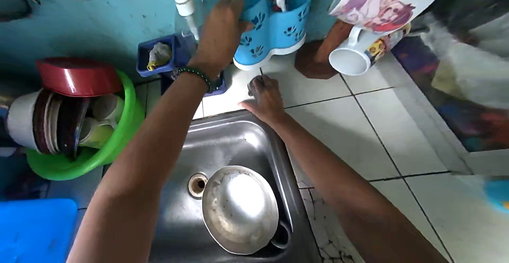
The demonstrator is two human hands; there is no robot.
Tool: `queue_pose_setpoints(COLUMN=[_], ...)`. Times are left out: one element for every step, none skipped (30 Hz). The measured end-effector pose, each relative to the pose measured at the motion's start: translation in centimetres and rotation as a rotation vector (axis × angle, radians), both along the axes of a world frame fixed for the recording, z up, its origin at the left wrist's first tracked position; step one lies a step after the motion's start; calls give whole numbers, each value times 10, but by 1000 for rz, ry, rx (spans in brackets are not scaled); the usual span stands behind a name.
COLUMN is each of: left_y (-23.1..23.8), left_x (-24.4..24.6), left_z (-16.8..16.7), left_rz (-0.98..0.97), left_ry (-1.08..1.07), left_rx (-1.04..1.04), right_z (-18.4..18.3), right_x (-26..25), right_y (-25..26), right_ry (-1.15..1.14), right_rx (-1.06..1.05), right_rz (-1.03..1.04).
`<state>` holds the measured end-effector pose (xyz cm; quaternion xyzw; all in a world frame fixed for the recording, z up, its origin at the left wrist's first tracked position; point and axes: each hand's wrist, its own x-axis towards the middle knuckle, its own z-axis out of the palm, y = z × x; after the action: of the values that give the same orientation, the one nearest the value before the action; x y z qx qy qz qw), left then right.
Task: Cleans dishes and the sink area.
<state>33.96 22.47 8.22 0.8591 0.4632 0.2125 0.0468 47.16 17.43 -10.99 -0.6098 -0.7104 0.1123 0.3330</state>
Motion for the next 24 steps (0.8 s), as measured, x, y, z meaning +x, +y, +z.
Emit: queue_pose_setpoints(left_y=[-2, -5, -7, -9, -11, -12, -13, -14, -14, -14, -14, -14, -14, -14, -13, -13, -12, -11, -10, -9, -7, -4, -2, 0], left_x=[0, -1, -2, -2, -3, -4, -5, -6, -6, -6, -6, -6, -6, -5, -5, -5, -5, -5, -5, -4, -4, -3, -3, -2], left_z=[8, 14, 20, 24, 27, 29, 31, 33, 34, 34, 32, 28, 25, 21, 17, 12, 6, 0, -5, -12, -18, -24, -30, -36], left_rz=[0, -4, -9, -16, -24, -29, -29, -29, -31, -34, -37, -41, -41, -36, -30, -26, -21, -20, -19, -19, -16, -8, 3, 16], left_ry=[-7, -15, -20, -27, -38, -48, -58, -66, -72, -77, -78, -82, -83, -80, -81, -85, -84, -81, -78, -77, -77, -72, -63, -52], left_rx=[22, 42, 56, 71, 82, 90, 91, 90, 86, 81, 75, 79, 80, 76, 69, 57, 44, 30, 15, -3, -22, -38, -54, -73], right_z=[2, 5, 8, 10, 11, 12, 13, 14, 14, 13, 13, 13, 12, 11, 10, 9, 8, 8, 8, 5, 1, -3, -6, -10], right_x=[-4, -7, -12, -16, -20, -24, -28, -31, -33, -32, -28, -23, -18, -14, -11, -9, -7, -6, -6, -6, -8, -9, -12, -14], right_y=[15, 29, 43, 55, 67, 77, 86, 92, 97, 100, 100, 98, 96, 90, 82, 70, 56, 41, 25, 9, -5, -16, -25, -30], right_ry=[-8, 3, 20, 41, 55, 63, 74, 94, 119, 144, 167, 180, 187, 196, 201, 198, 184, 173, 169, 164, 159, 158, 158, 156], right_rx=[-6, -20, -32, -46, -56, -77, -101, -109, -117, -122, -130, -136, -125, -96, -68, -30, -12, -15, -23, -9, 34, 77, 127, 165], right_rz=[-12, -20, -23, -22, -14, -3, 10, 21, 35, 65, 123, 208, 291, 357, 408, 440, 457, 464, 470, 483, 502, 524, 539, 539])
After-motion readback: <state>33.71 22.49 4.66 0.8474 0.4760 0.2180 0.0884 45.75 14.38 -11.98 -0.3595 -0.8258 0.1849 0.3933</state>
